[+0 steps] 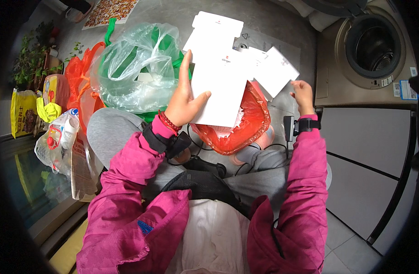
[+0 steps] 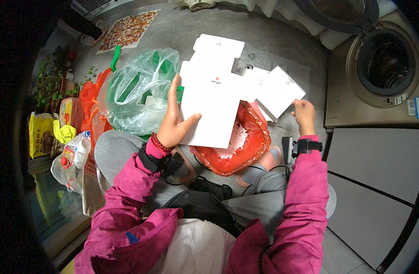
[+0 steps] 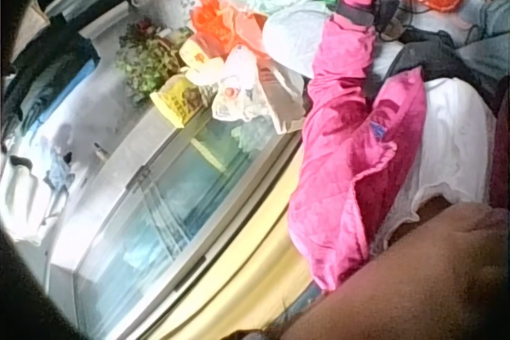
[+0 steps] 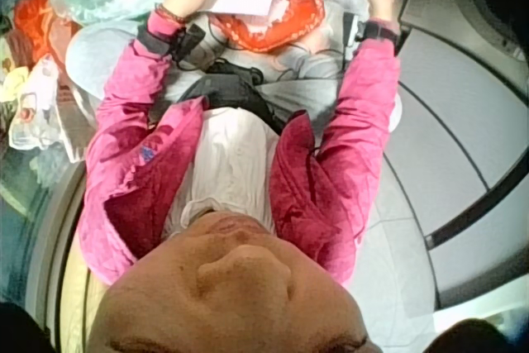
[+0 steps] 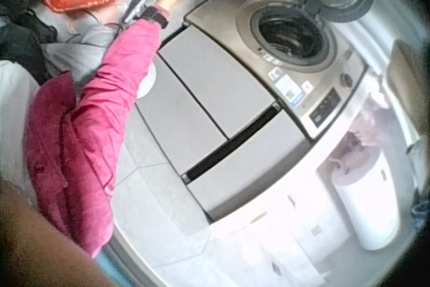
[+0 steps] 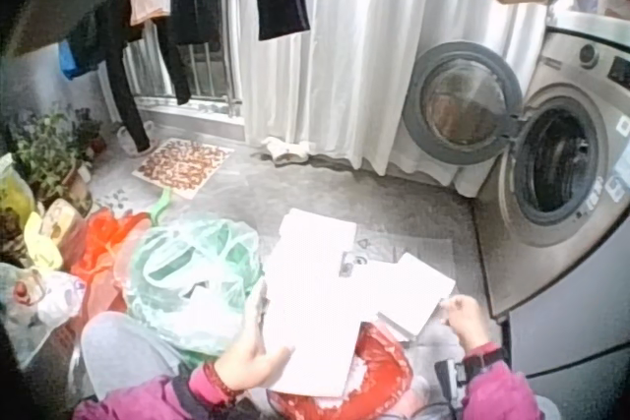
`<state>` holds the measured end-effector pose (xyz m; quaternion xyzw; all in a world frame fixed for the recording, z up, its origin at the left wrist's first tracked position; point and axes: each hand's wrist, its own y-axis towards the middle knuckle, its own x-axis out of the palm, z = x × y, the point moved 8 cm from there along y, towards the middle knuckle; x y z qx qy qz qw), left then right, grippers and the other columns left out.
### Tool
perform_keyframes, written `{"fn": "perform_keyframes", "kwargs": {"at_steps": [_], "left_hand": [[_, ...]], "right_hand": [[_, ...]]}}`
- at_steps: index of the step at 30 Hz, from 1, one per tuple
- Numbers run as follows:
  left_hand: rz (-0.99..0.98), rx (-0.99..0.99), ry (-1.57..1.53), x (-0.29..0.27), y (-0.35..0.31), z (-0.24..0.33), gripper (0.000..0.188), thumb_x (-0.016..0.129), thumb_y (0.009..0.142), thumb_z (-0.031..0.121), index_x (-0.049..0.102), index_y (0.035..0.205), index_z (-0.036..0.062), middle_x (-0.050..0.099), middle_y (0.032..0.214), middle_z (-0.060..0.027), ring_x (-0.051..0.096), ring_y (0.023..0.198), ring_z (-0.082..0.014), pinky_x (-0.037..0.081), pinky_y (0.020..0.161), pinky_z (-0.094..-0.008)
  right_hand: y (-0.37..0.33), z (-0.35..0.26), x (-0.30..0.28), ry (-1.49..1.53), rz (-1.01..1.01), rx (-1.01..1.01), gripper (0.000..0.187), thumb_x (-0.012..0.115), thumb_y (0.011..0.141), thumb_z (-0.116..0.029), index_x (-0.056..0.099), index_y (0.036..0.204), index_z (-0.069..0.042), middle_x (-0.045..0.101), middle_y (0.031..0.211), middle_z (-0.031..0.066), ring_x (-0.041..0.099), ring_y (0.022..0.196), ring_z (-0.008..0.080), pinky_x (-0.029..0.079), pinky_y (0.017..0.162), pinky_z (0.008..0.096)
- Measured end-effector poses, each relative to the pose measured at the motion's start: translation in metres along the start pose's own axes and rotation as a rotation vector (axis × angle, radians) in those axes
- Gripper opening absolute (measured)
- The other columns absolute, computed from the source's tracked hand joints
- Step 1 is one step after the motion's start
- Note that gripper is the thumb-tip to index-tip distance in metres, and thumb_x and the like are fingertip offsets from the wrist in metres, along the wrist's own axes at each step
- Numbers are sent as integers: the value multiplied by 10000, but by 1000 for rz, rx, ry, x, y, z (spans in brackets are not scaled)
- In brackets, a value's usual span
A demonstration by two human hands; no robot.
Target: The person sits on the floor and folds flat white cardboard pieces into small boxes. They fold the side flaps, tuck tabs into slots, and stack the finished boxes. The person also briefly handles a plastic bag and a white cylindrical object.
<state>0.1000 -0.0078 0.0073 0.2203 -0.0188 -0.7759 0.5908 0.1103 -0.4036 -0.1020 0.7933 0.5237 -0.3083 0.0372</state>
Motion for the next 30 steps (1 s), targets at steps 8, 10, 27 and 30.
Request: {"fn": "perform_keyframes", "kwargs": {"at_steps": [8,10,27,30], "left_hand": [[-213,-21,-21,20,-9,16,904,623,832,9,10,1496,-2,93,1549,-219,145,1438,-319,211,1144,-417],[-236,-6,-46,22,-12,20,885,612,843,6,14,1495,-2,99,1550,-211,155,1437,-309,218,1145,-417],[-303,-165,-177,22,-16,5,482,636,869,42,400,1286,-16,509,1190,-107,475,1099,-163,401,945,-304],[-309,-159,-227,25,-16,5,420,640,868,47,454,1238,-27,543,1133,-102,493,1064,-155,408,930,-296]], "right_hand": [[-145,-196,76,-274,-167,-999,122,539,913,-136,588,902,-24,523,1328,202,455,1275,358,358,1044,406],[-164,-214,83,-299,-211,-1034,104,567,890,-116,576,898,-13,502,1338,229,448,1276,374,354,1043,415],[-186,-222,31,73,-104,-881,221,558,828,99,628,1019,13,666,866,141,669,765,224,515,646,293],[-180,-223,30,-138,-197,-882,207,498,880,81,635,1023,21,662,849,123,631,736,169,504,668,274]]}}
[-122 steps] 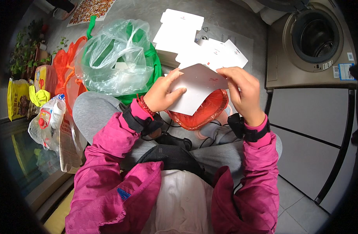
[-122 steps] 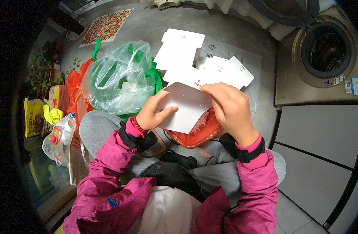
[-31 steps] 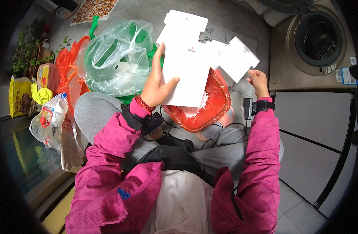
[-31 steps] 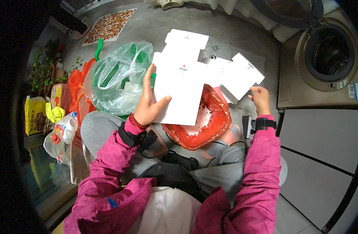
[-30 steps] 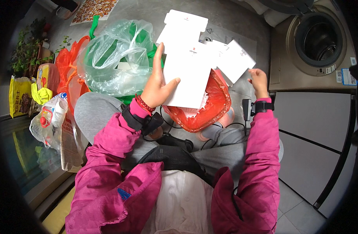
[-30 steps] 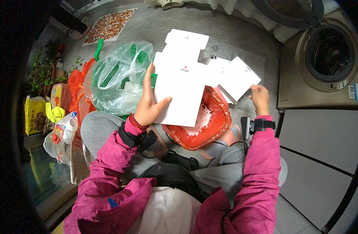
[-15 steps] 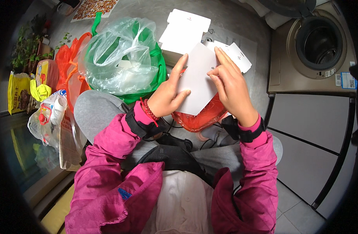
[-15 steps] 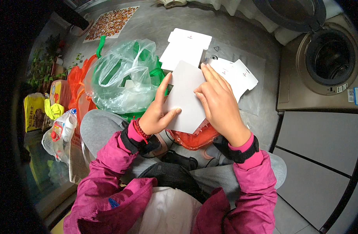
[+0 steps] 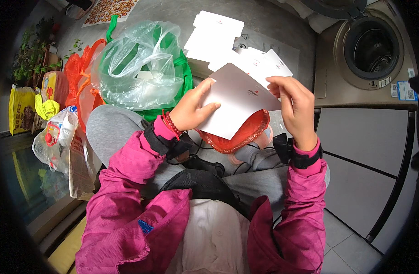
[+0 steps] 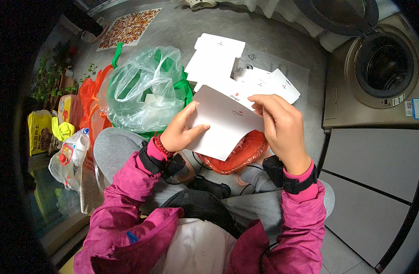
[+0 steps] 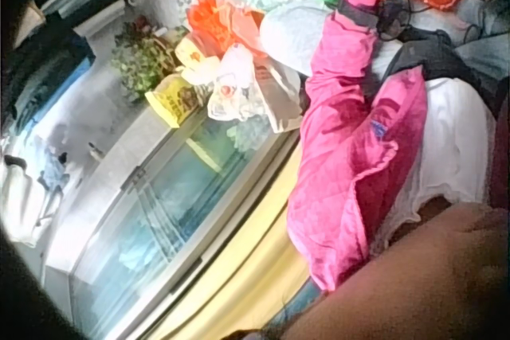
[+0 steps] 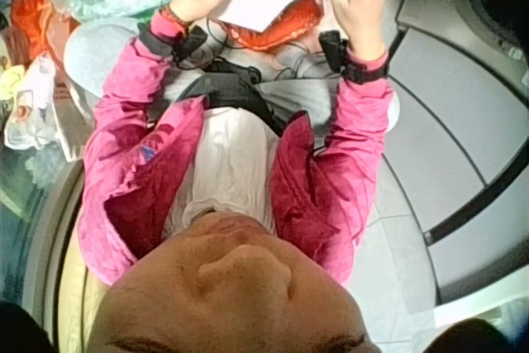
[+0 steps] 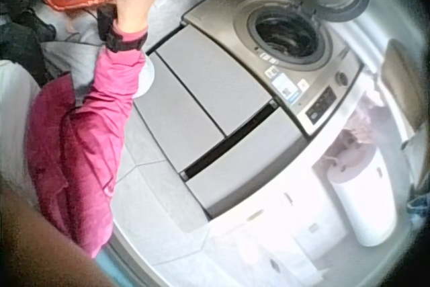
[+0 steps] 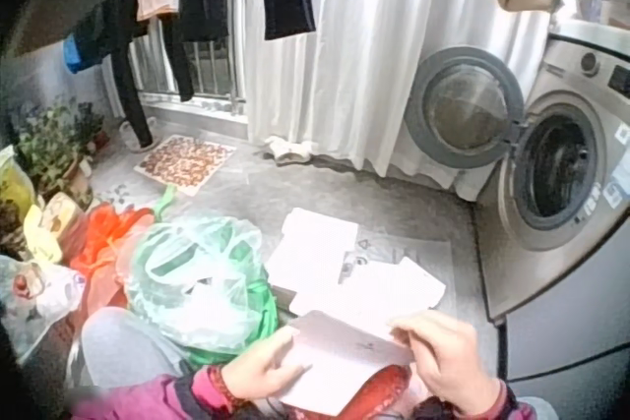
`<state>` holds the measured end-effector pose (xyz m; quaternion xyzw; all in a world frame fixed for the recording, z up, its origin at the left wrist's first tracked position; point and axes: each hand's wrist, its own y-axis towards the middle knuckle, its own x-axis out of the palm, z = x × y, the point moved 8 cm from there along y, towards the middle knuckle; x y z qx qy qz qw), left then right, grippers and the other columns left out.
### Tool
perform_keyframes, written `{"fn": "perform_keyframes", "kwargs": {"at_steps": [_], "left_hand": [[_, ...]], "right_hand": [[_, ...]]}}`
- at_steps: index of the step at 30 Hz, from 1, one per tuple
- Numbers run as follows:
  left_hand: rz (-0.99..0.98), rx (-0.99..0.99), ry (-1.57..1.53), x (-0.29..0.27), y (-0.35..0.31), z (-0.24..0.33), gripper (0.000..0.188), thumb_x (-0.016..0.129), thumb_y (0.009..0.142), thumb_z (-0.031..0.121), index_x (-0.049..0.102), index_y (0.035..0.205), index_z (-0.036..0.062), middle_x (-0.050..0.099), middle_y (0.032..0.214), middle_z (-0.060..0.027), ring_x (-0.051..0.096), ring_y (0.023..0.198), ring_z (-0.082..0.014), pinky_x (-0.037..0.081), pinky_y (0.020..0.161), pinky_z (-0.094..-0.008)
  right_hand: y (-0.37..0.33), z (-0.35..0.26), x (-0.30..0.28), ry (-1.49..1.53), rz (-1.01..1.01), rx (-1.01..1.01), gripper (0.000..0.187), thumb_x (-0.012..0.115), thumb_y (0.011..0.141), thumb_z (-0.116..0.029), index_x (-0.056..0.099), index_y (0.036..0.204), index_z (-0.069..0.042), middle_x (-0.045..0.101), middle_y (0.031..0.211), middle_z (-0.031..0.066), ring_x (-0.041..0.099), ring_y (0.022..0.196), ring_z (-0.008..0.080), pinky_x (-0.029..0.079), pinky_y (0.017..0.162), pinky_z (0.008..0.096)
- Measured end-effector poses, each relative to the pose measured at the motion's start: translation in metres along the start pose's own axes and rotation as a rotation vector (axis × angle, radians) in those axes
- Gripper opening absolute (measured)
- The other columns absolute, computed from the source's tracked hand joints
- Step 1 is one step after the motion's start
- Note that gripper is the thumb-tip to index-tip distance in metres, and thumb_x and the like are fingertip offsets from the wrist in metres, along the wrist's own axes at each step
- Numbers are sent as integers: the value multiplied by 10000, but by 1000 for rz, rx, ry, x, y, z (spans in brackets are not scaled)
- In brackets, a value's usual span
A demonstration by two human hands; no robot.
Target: The person sits on the floor and folds flat white cardboard pieces into small boxes. They fold the side flaps, tuck tabs into slots, and stack the finished boxes. The person also briefly handles a plastic bag and a white cylindrical object.
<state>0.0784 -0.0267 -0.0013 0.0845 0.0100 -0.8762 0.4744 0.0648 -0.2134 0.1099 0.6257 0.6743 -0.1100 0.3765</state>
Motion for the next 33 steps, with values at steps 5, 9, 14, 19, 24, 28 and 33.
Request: {"fn": "perform_keyframes", "kwargs": {"at_steps": [5,9,14,19,24,28,33], "left_hand": [[-24,26,82,2,0,-1,480,639,862,54,430,1286,-31,556,1173,-144,531,1087,-209,420,939,-323],[-3,71,169,0,-2,1,526,629,859,60,399,1326,-19,574,1199,-206,590,1092,-292,449,921,-356],[-28,32,193,0,-1,-3,511,626,864,60,399,1314,-19,577,1155,-209,589,1052,-311,453,900,-358],[-86,-9,263,-1,-1,-7,466,625,882,60,414,1291,-11,594,1092,-185,594,978,-271,459,863,-349],[-119,45,258,3,-1,-1,443,627,875,57,427,1266,0,597,1060,-193,607,910,-310,473,811,-354],[-154,182,285,12,-1,8,409,626,864,43,447,1231,15,589,1044,-205,598,891,-363,473,770,-378],[-182,132,321,9,-2,-1,404,624,867,39,451,1231,19,593,1050,-199,606,901,-347,475,784,-375]], "right_hand": [[-4,3,5,-63,-76,-18,143,546,865,20,649,963,27,660,827,128,628,702,200,495,640,293],[-4,17,12,-3,-41,42,122,592,858,-36,658,951,8,664,826,147,650,706,263,502,629,314],[-4,32,22,63,-63,87,141,641,845,-33,668,968,30,694,877,130,666,737,195,518,692,275],[-6,25,24,-76,-110,-24,132,652,825,-21,658,950,23,682,828,124,660,706,203,519,655,286],[-7,26,29,-130,-103,-48,79,645,786,-15,618,858,3,629,739,125,637,653,238,502,594,318],[-7,30,35,-234,-89,-32,79,647,773,-25,587,803,17,609,710,124,639,642,221,498,586,311],[-12,42,36,-17,-272,68,160,635,795,-88,659,932,-9,653,821,161,632,698,296,506,640,346]]}}
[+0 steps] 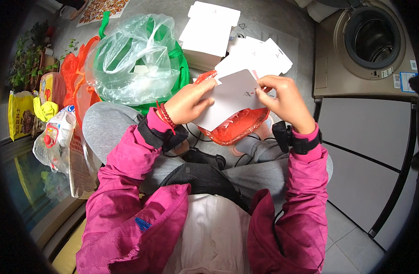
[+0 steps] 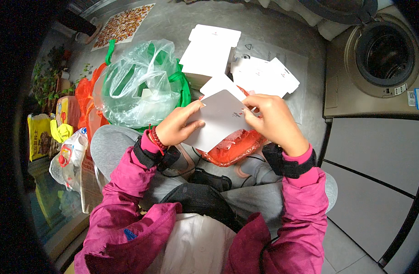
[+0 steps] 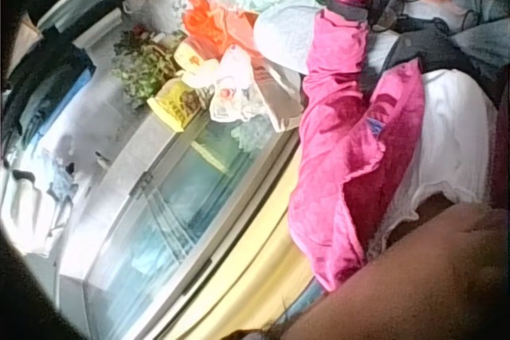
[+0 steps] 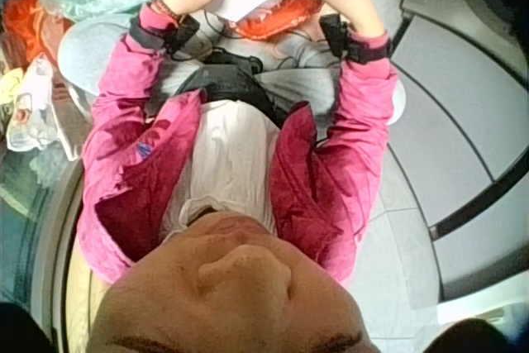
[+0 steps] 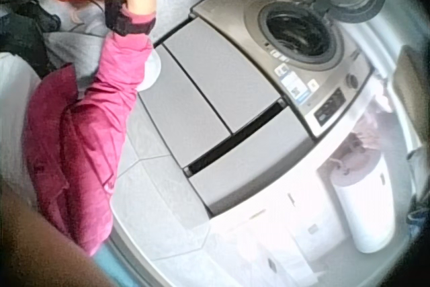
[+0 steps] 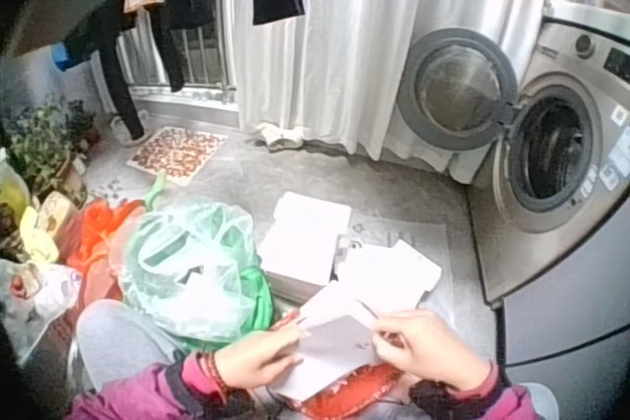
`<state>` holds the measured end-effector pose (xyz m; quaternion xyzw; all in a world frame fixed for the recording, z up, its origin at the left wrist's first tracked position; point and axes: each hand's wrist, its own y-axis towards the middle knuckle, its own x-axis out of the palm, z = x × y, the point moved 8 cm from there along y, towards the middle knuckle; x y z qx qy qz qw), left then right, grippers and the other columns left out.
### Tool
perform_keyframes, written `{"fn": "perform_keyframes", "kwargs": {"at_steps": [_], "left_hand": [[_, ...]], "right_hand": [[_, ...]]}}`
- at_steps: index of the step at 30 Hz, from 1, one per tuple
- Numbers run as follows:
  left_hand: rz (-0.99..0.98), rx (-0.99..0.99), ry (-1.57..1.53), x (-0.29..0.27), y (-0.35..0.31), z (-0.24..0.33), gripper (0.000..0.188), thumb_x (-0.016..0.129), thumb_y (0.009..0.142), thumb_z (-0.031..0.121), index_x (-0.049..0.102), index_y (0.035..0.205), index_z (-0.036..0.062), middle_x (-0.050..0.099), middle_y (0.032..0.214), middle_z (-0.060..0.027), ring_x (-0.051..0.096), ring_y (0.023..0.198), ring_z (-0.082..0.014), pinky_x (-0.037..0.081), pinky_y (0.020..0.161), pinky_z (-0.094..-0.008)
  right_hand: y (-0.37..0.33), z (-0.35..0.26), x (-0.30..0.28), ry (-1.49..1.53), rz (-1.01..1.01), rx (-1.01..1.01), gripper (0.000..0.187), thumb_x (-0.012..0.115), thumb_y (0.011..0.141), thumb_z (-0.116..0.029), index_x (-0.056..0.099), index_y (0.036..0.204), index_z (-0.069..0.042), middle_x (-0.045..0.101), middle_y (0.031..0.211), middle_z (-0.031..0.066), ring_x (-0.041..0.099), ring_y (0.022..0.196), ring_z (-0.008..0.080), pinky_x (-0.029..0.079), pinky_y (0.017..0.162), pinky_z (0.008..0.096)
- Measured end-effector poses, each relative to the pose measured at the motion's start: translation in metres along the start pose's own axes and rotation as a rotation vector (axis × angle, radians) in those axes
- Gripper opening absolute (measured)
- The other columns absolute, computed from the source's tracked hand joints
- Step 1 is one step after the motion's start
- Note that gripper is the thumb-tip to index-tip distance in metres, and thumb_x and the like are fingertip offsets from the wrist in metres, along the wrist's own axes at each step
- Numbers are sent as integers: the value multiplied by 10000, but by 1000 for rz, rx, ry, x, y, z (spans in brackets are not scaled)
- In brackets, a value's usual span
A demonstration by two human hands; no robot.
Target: The person sits on the floor and folds flat white cardboard pieces into small boxes. They fold the side flaps, tuck tabs into slots, and stack the finished boxes. The person also briefly handles a plastic bag and a white cylindrical object.
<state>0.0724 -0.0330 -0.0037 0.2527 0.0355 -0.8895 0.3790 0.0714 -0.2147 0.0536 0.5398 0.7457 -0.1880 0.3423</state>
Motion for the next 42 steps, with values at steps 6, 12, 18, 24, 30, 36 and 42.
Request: {"fn": "perform_keyframes", "kwargs": {"at_steps": [6,12,18,24,30,36,42], "left_hand": [[84,-76,-83,-18,-8,-8,523,673,851,58,426,1306,-17,580,1196,-179,562,1099,-246,432,941,-338],[309,-101,68,-54,-17,-19,590,658,834,35,395,1359,-11,554,1248,-217,545,1167,-286,421,976,-341],[331,-212,45,-63,-19,-29,654,708,833,112,380,1367,-75,486,1348,-213,442,1283,-268,329,1071,-337],[337,-179,-74,-56,-15,-20,618,685,827,72,378,1347,-62,530,1262,-197,506,1183,-245,388,1008,-328],[332,-162,-110,-52,-11,-18,603,670,832,62,376,1345,-56,549,1232,-190,531,1149,-228,415,981,-325],[317,-209,-231,-51,-10,-28,629,695,837,55,370,1361,-69,501,1288,-141,446,1223,-199,346,1041,-315],[354,-130,-275,-54,-9,-27,615,670,836,8,365,1366,-55,490,1292,-110,438,1222,-182,340,1043,-315]], "right_hand": [[-8,47,-14,373,234,369,199,606,902,-98,685,1027,35,697,925,68,615,838,113,498,762,268],[-15,80,30,150,21,436,199,600,874,-153,687,913,22,692,777,142,660,696,222,505,651,337],[-18,112,142,-162,-420,187,142,590,762,-138,670,726,-26,634,733,205,643,724,354,504,669,440],[-26,141,249,-466,-541,-34,206,613,755,-107,702,922,-26,676,988,195,654,902,358,521,800,419],[-21,154,295,-545,-554,-47,220,614,775,-111,686,963,-23,676,994,187,655,905,334,521,798,403],[-20,153,302,-546,-549,-30,236,616,795,-116,670,1004,-20,676,999,179,656,907,311,521,795,386],[-18,150,303,-516,-549,-22,255,617,814,-120,654,1045,-17,675,1004,171,657,909,287,520,793,369]]}}
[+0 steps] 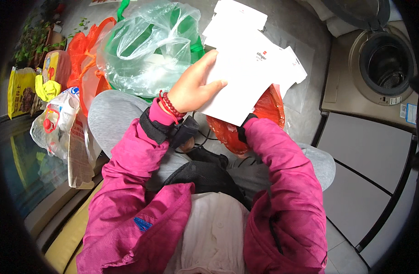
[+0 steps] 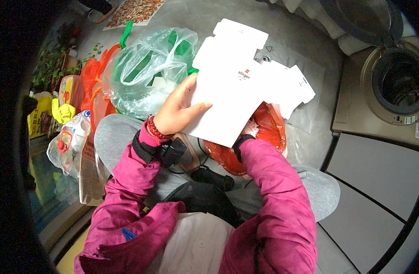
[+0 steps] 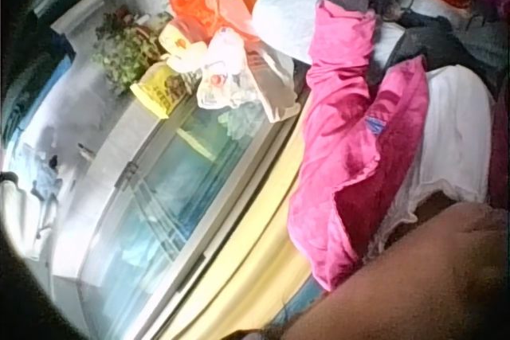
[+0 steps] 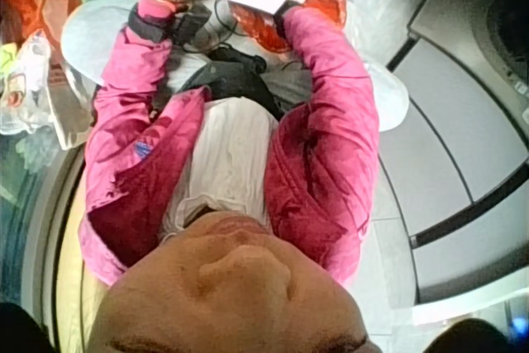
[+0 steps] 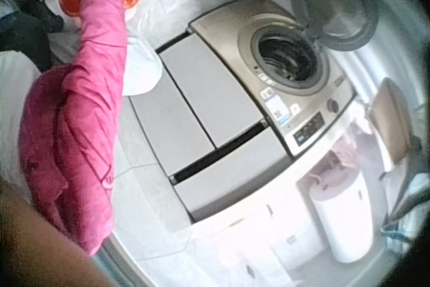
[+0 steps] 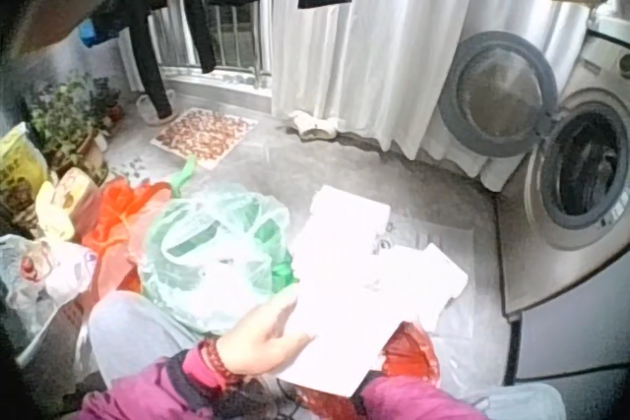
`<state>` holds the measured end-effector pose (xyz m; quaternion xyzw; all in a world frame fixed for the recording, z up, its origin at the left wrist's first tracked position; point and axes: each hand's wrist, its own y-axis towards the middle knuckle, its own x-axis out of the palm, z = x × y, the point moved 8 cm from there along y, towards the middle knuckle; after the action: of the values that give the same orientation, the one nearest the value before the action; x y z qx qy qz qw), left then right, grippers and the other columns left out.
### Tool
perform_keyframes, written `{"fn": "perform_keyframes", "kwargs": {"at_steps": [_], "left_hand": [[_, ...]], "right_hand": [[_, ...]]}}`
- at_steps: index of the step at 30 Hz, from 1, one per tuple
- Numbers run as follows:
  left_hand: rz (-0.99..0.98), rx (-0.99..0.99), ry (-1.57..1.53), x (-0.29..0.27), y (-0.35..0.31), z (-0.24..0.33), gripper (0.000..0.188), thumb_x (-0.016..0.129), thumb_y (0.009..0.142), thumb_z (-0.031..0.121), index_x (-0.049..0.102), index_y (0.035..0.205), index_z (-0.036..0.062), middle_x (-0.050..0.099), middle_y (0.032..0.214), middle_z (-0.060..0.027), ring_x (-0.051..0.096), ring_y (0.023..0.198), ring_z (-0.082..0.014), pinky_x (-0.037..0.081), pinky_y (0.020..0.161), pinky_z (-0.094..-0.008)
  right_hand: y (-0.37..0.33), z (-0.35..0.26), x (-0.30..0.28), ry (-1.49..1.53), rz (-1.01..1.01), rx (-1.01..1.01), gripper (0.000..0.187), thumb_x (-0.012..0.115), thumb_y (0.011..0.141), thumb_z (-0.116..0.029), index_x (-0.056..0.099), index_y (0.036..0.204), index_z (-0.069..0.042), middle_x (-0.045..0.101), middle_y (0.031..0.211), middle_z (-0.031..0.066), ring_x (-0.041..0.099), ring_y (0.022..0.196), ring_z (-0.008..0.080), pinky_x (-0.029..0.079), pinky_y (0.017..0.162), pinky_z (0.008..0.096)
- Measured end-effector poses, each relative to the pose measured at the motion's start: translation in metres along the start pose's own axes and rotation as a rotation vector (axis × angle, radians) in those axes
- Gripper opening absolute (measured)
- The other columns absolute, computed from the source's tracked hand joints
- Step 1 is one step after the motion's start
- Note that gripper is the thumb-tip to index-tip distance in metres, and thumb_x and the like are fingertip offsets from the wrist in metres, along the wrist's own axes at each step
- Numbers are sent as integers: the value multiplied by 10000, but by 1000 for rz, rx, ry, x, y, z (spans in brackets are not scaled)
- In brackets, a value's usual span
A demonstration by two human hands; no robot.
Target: The person sits on the floor and folds flat white cardboard pieces into small boxes. They fold the side flaps, tuck tabs into slots, and stack the finished boxes. The person also briefly handles a plastic bag and a white cylindrical object.
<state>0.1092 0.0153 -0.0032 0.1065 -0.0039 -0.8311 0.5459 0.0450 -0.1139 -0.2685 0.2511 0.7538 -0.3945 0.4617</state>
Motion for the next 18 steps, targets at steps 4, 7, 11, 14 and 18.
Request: {"fn": "perform_keyframes", "kwargs": {"at_steps": [4,7,11,14,18], "left_hand": [[-8,7,-82,-3,0,3,629,660,833,-10,349,1377,-53,481,1300,-102,427,1232,-178,332,1049,-316],[-13,9,-107,-5,0,7,631,657,834,-12,345,1380,-53,481,1300,-102,427,1232,-176,332,1048,-314],[44,87,-108,-6,2,17,578,634,818,13,381,1332,-59,519,1261,-165,484,1194,-210,378,1016,-322],[28,74,-137,-4,2,18,572,644,842,-2,380,1347,-52,501,1263,-101,443,1204,-168,345,1035,-312],[56,54,-211,-2,2,15,541,636,840,-10,401,1326,-44,509,1250,-96,451,1192,-166,351,1030,-313]], "right_hand": [[3,-6,-7,51,18,0,268,618,828,-123,644,1072,-15,675,1008,165,657,911,271,520,792,358],[2,-10,-26,165,65,-5,278,619,837,-125,636,1092,-14,675,1010,161,657,912,259,520,791,350],[-7,-11,-76,512,206,-45,293,620,851,-128,625,1119,-12,675,1014,156,658,913,243,520,789,339],[-17,-11,-126,848,301,-128,304,620,860,-130,617,1140,-10,675,1016,152,658,915,231,520,788,330],[-45,-9,-178,1127,237,-115,319,621,874,-133,606,1167,-8,675,1020,146,659,916,215,520,786,319]]}}
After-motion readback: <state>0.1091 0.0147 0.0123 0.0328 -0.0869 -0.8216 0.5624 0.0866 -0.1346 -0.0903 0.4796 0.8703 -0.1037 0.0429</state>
